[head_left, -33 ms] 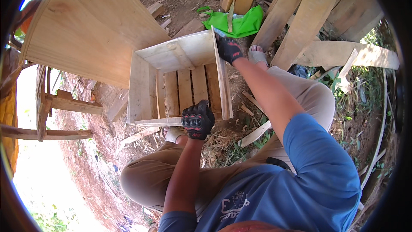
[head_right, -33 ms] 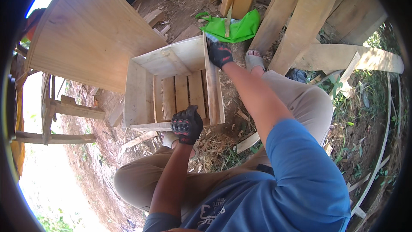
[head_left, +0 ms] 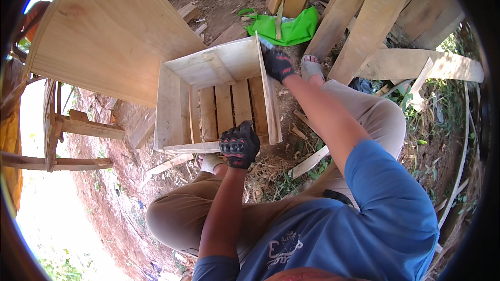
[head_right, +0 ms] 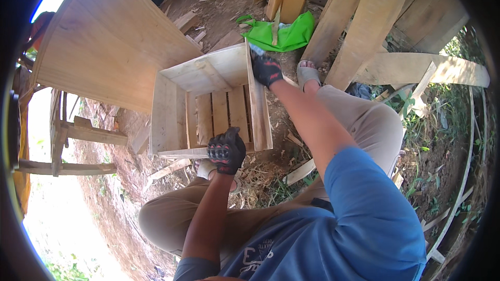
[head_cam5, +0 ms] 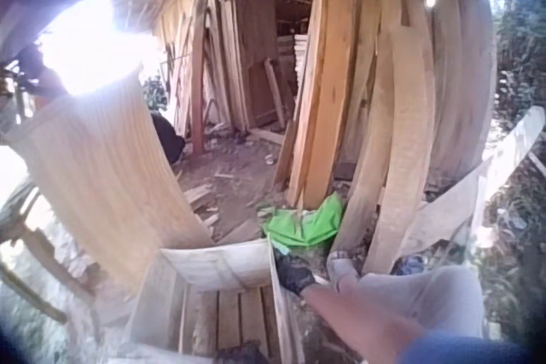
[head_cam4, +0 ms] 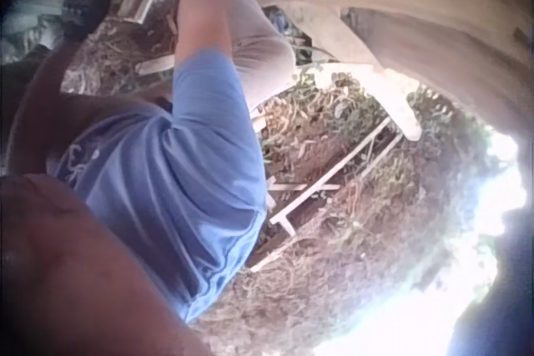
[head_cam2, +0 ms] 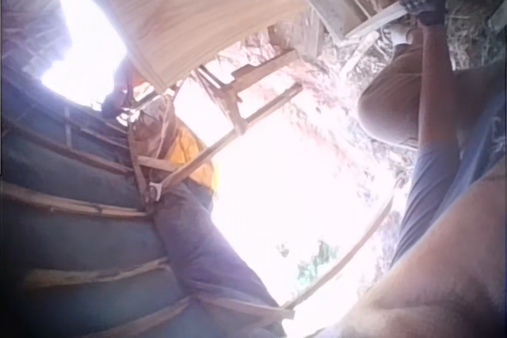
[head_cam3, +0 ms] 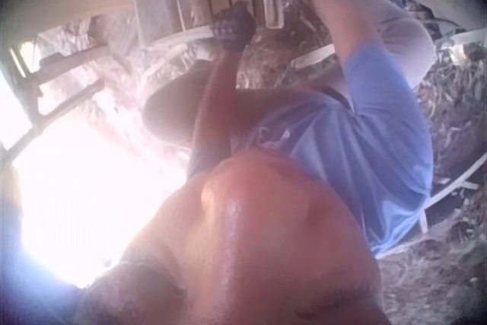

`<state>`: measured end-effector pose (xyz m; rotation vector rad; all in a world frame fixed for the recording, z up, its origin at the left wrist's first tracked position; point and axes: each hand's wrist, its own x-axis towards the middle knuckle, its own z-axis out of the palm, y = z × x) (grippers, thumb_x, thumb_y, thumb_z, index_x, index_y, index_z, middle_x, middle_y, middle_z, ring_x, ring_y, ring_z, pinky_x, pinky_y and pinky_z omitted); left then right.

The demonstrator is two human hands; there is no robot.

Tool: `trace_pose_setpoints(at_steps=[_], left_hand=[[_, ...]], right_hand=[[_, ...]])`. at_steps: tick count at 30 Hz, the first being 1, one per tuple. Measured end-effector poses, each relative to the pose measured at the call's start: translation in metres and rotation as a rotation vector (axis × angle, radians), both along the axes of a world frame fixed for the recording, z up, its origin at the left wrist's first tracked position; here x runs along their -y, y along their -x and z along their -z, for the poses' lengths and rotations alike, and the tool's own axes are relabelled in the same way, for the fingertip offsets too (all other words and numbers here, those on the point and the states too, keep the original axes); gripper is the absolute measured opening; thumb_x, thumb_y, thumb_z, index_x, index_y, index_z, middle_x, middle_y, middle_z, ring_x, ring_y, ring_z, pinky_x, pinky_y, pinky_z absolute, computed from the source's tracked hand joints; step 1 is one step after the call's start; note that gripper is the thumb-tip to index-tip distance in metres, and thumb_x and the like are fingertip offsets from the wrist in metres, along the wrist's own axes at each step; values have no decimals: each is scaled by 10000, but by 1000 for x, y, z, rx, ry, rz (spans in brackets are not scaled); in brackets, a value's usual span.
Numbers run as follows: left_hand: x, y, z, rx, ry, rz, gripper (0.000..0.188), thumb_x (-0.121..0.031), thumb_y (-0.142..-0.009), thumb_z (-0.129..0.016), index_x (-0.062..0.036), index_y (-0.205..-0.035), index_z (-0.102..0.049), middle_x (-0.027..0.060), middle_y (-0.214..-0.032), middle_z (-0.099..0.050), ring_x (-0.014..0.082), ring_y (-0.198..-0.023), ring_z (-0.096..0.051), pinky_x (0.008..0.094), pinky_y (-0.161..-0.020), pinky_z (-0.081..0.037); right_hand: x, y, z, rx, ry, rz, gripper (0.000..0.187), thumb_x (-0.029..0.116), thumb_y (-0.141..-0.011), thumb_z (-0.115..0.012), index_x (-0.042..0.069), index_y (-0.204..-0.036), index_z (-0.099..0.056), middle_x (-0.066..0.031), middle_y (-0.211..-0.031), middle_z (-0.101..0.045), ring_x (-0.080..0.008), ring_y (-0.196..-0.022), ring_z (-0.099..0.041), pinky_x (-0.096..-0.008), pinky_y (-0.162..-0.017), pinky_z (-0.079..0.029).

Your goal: The person polishes the internal and external surfaces of a wooden crate by hand using a piece of sandpaper.

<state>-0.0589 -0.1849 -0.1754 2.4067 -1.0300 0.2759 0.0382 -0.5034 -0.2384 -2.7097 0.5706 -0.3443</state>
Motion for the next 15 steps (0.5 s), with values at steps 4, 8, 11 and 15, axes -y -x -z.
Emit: trace_pose_setpoints(at_steps=[4,8,11,15], left_hand=[[-2,2,2,100,6,-9,139,-134,-875,-675,-124,-996,-742,121,-767,-741,342,-680,-691,486,-676,-531],[2,2,-4,126,44,20,129,-125,-868,-681,-129,-985,-738,130,-764,-740,340,-669,-691,489,-678,-534],[-1,-1,7,141,63,-2,129,-142,-869,-681,-138,-984,-738,132,-763,-741,343,-667,-692,491,-691,-542],[-1,1,5,86,15,-26,132,-167,-872,-669,-133,-967,-753,143,-779,-748,348,-690,-709,494,-704,-549]], right_hand=[[-58,75,-9,-105,-108,-11,491,218,-1043,-449,188,-1531,-501,-251,-1153,-743,-434,-968,-747,-574,-862,-584],[-111,156,-17,-237,-142,-47,604,187,-1012,-484,278,-1607,-439,-233,-1306,-699,-436,-1015,-739,-561,-877,-595],[-149,220,-13,-133,-285,-145,550,155,-1037,-483,189,-1586,-461,-277,-1270,-689,-454,-969,-728,-569,-837,-580],[-155,242,-18,-176,-241,-156,405,211,-1085,-466,121,-1469,-555,-269,-1208,-710,-475,-982,-708,-569,-861,-563]])
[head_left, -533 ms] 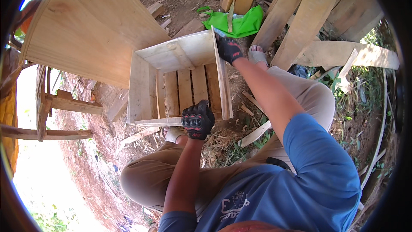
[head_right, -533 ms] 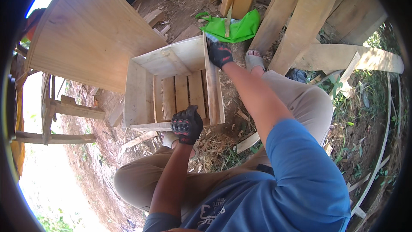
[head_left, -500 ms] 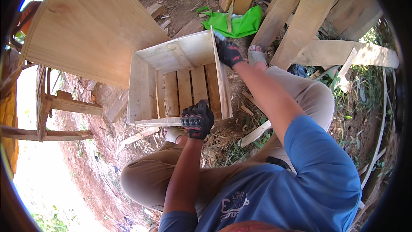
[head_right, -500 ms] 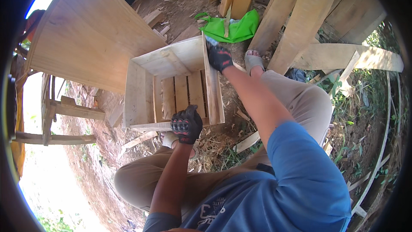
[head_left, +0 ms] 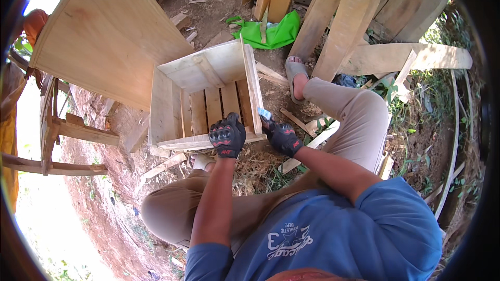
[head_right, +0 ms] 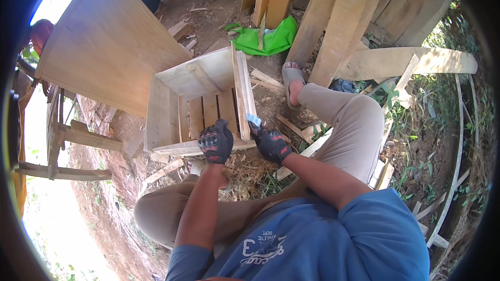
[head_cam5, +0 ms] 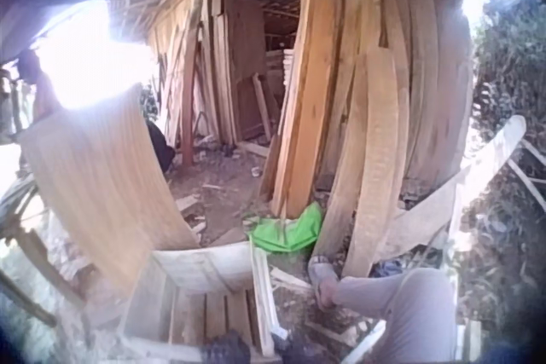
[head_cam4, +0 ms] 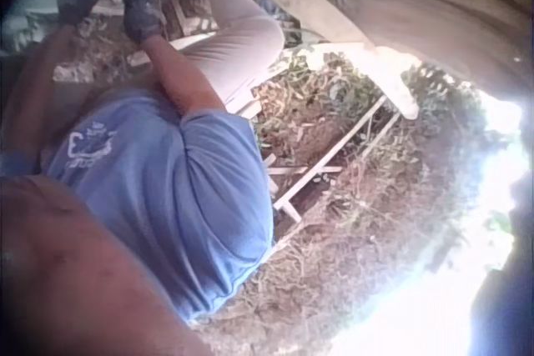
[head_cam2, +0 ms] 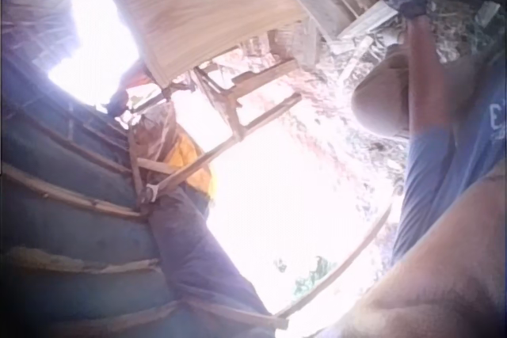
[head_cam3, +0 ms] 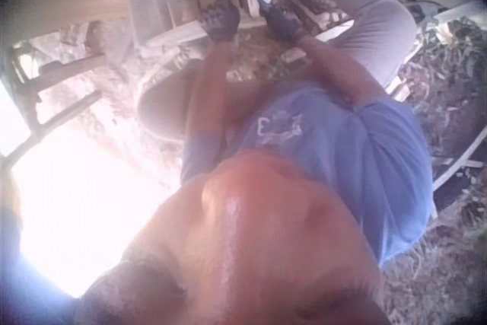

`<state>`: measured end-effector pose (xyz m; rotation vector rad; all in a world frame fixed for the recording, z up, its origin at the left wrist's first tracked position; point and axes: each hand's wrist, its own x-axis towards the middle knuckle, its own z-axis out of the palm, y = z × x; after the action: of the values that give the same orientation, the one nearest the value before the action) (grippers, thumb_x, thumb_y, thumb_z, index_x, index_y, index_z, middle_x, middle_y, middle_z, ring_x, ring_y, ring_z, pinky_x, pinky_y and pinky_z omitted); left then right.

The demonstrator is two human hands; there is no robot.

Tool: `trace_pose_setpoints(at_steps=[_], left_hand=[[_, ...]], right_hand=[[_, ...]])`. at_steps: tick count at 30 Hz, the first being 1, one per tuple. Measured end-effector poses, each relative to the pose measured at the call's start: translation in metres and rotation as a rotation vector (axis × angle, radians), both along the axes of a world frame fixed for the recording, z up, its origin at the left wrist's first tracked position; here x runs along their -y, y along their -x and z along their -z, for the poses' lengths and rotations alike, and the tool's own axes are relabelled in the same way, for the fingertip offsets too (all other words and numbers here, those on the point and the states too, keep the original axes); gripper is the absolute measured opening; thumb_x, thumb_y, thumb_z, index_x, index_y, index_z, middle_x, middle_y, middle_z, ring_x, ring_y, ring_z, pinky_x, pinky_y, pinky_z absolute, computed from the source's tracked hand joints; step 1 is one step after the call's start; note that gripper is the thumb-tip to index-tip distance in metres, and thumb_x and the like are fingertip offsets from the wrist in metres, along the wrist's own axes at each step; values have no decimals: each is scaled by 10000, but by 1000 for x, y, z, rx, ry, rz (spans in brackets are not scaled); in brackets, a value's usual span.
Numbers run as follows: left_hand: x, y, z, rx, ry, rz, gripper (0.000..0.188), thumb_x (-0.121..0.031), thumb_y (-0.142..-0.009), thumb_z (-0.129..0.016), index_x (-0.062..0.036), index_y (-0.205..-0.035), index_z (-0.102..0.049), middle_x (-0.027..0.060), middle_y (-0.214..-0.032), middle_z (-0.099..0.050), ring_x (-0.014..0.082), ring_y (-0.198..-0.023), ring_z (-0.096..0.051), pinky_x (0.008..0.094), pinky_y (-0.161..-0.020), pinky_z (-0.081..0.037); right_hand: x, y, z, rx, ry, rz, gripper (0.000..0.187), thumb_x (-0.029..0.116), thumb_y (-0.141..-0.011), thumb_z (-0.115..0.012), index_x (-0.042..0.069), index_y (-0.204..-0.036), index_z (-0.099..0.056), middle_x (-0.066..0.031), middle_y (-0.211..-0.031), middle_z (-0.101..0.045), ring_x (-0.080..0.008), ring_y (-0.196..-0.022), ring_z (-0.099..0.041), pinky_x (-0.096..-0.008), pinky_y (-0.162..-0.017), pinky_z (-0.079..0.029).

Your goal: The person polishes the internal and external surfaces of a wooden crate by hand using a piece of sandpaper.

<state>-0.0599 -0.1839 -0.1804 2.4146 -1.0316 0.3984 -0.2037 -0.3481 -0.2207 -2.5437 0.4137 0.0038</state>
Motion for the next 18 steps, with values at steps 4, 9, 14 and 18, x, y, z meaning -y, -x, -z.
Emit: trace_pose_setpoints(at_steps=[4,9,14,18], left_hand=[[3,2,-12,-66,33,22,131,-142,-889,-654,-122,-971,-754,155,-827,-762,367,-761,-732,500,-745,-568],[-2,0,-7,-54,58,26,139,-135,-875,-663,-115,-976,-757,156,-804,-748,372,-738,-710,514,-719,-543],[-2,-4,-3,-2,78,43,166,-148,-838,-690,-147,-991,-753,112,-749,-728,334,-667,-682,483,-678,-535],[0,-5,1,-27,20,21,184,-158,-833,-699,-152,-1012,-741,119,-757,-720,337,-683,-681,483,-663,-525]], right_hand=[[17,-39,9,56,8,89,328,280,-1082,-475,81,-1233,-687,-268,-1097,-738,-467,-982,-712,-561,-868,-563],[67,-124,17,46,-2,227,375,372,-1071,-510,83,-1167,-728,-251,-1012,-751,-475,-961,-719,-576,-827,-557],[136,-228,-16,73,-62,297,547,504,-1102,-401,111,-1171,-775,-268,-1192,-732,-446,-1126,-703,-537,-981,-548],[174,-275,-23,86,44,217,489,487,-1062,-479,129,-1239,-761,-225,-1259,-733,-436,-1187,-688,-530,-1012,-539]])
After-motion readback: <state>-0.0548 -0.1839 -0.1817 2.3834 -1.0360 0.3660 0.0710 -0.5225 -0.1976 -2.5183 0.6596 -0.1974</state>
